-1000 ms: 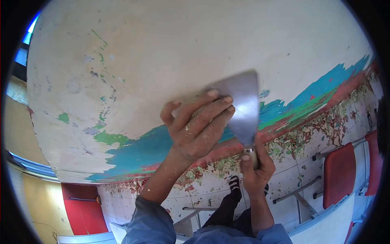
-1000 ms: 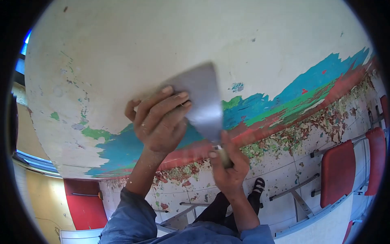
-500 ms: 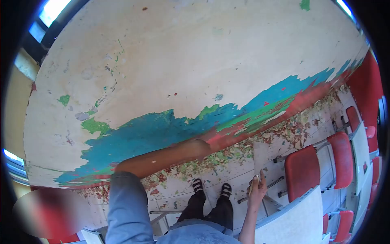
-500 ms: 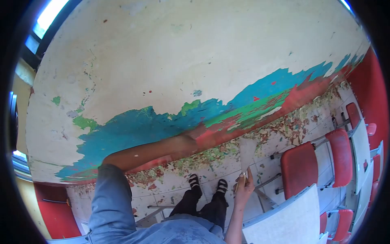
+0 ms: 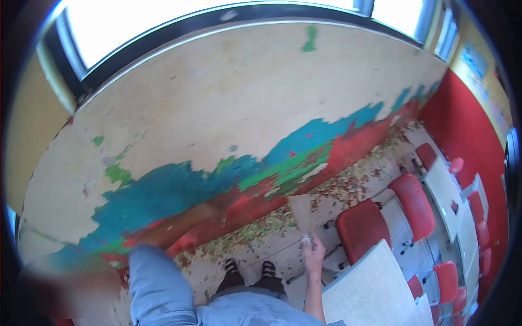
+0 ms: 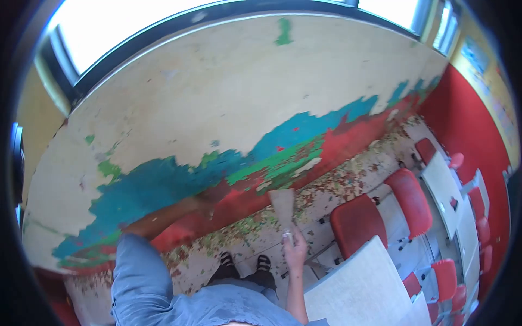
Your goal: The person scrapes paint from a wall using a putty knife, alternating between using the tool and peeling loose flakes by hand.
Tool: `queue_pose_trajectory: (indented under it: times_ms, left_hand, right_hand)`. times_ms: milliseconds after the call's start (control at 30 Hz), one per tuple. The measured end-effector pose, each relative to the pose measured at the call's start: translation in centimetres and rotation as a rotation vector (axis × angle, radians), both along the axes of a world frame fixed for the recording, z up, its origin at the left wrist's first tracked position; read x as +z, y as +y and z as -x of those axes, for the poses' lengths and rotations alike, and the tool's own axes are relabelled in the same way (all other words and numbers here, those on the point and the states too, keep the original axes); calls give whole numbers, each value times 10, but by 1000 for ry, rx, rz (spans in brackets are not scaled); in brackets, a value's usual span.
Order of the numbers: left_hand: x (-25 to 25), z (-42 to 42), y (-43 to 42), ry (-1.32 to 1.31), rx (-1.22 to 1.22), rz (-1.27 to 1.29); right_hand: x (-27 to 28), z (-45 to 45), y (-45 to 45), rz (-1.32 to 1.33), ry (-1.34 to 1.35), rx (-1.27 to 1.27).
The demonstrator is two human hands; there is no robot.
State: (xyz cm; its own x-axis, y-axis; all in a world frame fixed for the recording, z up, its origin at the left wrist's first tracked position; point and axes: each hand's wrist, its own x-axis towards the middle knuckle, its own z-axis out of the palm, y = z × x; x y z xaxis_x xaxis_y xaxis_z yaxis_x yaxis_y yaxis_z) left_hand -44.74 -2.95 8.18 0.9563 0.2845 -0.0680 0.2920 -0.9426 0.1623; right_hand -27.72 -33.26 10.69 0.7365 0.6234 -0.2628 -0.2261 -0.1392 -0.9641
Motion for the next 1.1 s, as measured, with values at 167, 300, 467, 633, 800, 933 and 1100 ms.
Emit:
queue_pose_trajectory:
  times_ms: [167, 300, 467, 633, 800, 933, 1100]
  left_hand:
    - [136, -26, -8, -207, -47, -480]
    - [166, -47, 9, -358, 155, -724]
    - [39, -11, 27, 416, -294, -621]
    - [98, -37, -8, 242, -268, -454]
    - [167, -47, -10, -391, 119, -764]
    - [76, 0, 16, -102, -22, -778]
    - [-47, 38, 1, 374, 123, 249]
  right_hand:
    - [-7, -11, -23, 69, -7, 48]
    - [-29, -14, -29, 52, -56, 51]
    - [16, -12, -25, 3, -10, 151]
    - [5, -10, -22, -49, 0, 202]
    - [1, -11, -24, -46, 13, 300]
    - [11, -12, -19, 23, -23, 317]
    - [17, -5, -11, -20, -109, 309]
